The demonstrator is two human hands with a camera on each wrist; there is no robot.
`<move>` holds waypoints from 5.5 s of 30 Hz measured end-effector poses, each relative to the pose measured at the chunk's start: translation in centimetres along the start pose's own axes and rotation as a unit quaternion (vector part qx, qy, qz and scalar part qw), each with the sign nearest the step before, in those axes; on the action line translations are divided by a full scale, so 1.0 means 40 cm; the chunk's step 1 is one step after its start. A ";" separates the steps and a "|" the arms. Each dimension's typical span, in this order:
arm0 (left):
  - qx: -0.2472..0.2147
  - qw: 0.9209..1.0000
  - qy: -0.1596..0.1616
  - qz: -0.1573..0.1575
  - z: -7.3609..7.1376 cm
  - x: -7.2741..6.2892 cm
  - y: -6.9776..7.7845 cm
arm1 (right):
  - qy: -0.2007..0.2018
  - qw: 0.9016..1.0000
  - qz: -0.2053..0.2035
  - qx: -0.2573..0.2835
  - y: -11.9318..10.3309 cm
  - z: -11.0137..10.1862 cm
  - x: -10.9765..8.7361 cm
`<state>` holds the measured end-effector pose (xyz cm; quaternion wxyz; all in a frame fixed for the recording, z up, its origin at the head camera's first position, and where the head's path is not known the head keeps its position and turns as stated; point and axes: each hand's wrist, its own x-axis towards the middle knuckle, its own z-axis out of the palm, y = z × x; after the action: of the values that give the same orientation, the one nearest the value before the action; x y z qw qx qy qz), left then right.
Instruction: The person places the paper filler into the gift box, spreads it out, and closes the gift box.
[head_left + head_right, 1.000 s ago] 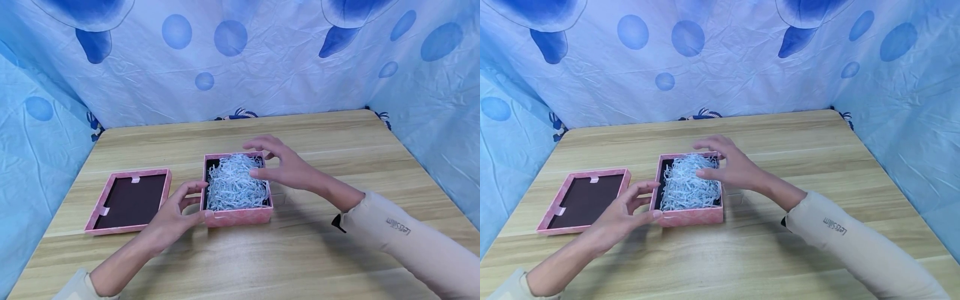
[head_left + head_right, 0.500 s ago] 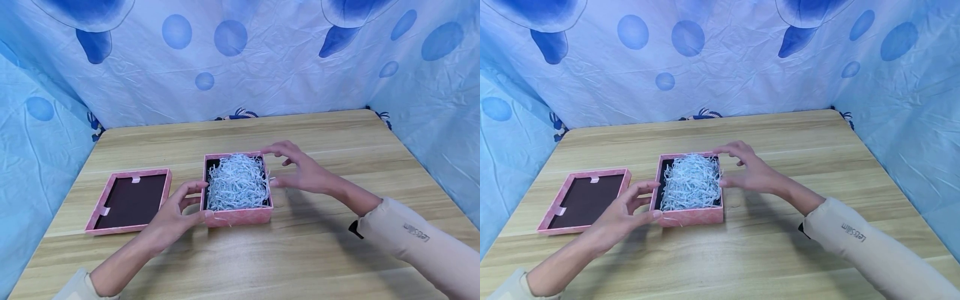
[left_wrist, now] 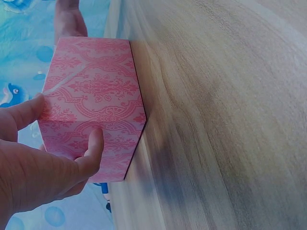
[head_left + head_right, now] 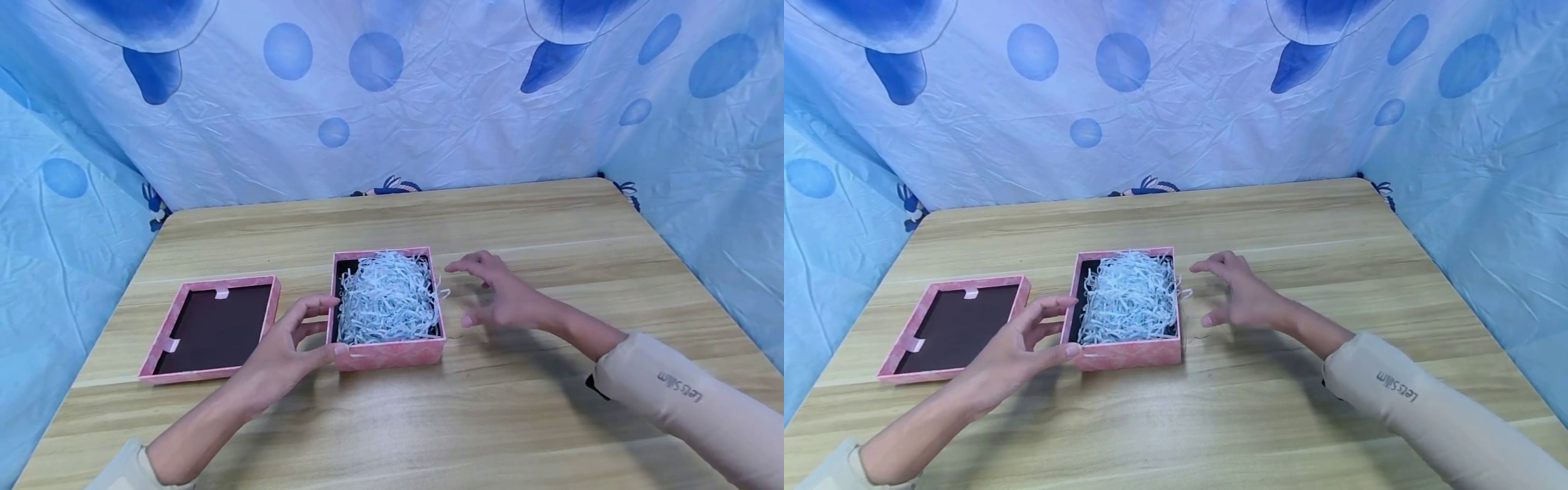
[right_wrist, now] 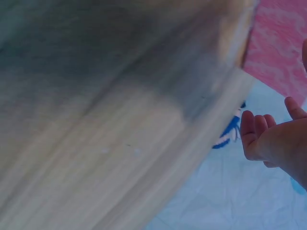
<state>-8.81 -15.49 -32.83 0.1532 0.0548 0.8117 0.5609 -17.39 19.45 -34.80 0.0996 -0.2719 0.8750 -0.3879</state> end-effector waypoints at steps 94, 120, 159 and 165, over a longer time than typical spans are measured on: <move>0.001 1.000 -0.002 0.000 -0.001 -0.001 -0.002 | 0.179 0.984 -0.016 -0.015 -0.018 -0.035 0.021; -0.004 1.000 -0.001 0.000 -0.001 0.000 -0.002 | 0.204 0.975 -0.088 0.016 -0.127 -0.034 0.063; -0.001 1.000 -0.001 -0.009 -0.002 0.001 -0.002 | 0.130 0.983 -0.113 0.057 -0.197 0.077 0.111; -0.002 1.000 -0.004 -0.008 -0.003 0.001 -0.003 | 0.116 0.986 -0.116 0.030 -0.200 0.092 0.113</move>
<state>-8.88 -15.60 -32.91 0.1607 0.0499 0.8103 0.5613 -16.55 10.22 -31.29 -0.0399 -0.3216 0.8313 -0.4516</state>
